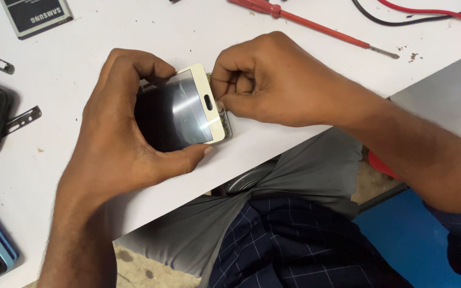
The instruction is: The person removes a SIM card tray from a white smartphone, then applies adhesive along the screen edges using a tube. The phone remains disassembled on the workbench.
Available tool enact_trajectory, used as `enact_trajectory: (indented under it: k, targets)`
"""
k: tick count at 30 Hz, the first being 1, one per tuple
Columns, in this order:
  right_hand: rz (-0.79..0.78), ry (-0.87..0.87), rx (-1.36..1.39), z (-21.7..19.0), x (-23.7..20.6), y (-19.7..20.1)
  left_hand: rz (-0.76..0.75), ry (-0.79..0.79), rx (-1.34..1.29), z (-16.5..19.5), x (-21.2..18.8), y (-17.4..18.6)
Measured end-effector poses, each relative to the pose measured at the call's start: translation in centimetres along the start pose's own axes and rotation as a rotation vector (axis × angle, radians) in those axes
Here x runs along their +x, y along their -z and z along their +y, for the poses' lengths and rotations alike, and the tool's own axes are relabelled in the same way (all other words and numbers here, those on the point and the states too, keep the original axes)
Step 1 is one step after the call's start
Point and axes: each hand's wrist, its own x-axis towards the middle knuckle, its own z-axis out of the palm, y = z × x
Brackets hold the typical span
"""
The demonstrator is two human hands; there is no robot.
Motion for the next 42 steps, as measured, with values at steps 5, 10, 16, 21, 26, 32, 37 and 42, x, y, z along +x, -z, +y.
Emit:
enact_trajectory:
  k: [5, 10, 16, 21, 26, 32, 37, 42]
  targets:
    - [0.034, 0.123, -0.008, 0.0, -0.1, -0.1, -0.002, 0.015, -0.015, 0.1, 0.0, 0.0]
    - [0.066, 0.221, -0.035, 0.3, -0.7, -0.1, 0.002, 0.012, -0.014, 0.2, 0.1, 0.0]
    - [0.128, 0.338, -0.024, 0.7, -1.8, -0.2, -0.002, 0.007, -0.007, 0.2, 0.0, 0.0]
    - [0.224, 0.463, -0.219, 1.1, -2.7, -0.5, -0.005, 0.015, -0.016, 0.2, 0.1, 0.0]
    - [0.237, 0.616, -0.512, 1.6, -3.2, -0.7, -0.01, 0.004, 0.002, 0.2, 0.1, 0.0]
    - [0.253, 0.668, -0.654, 2.2, -3.1, -0.7, -0.012, 0.014, -0.006, 0.3, 0.2, 0.0]
    - [0.224, 0.725, -0.686, 2.6, -2.6, 0.0, -0.012, 0.015, 0.005, 0.5, 0.2, 0.1]
    - [0.156, 0.813, -0.732, 2.8, -1.9, 1.0, -0.013, 0.044, 0.0, 0.6, 0.4, 0.0]
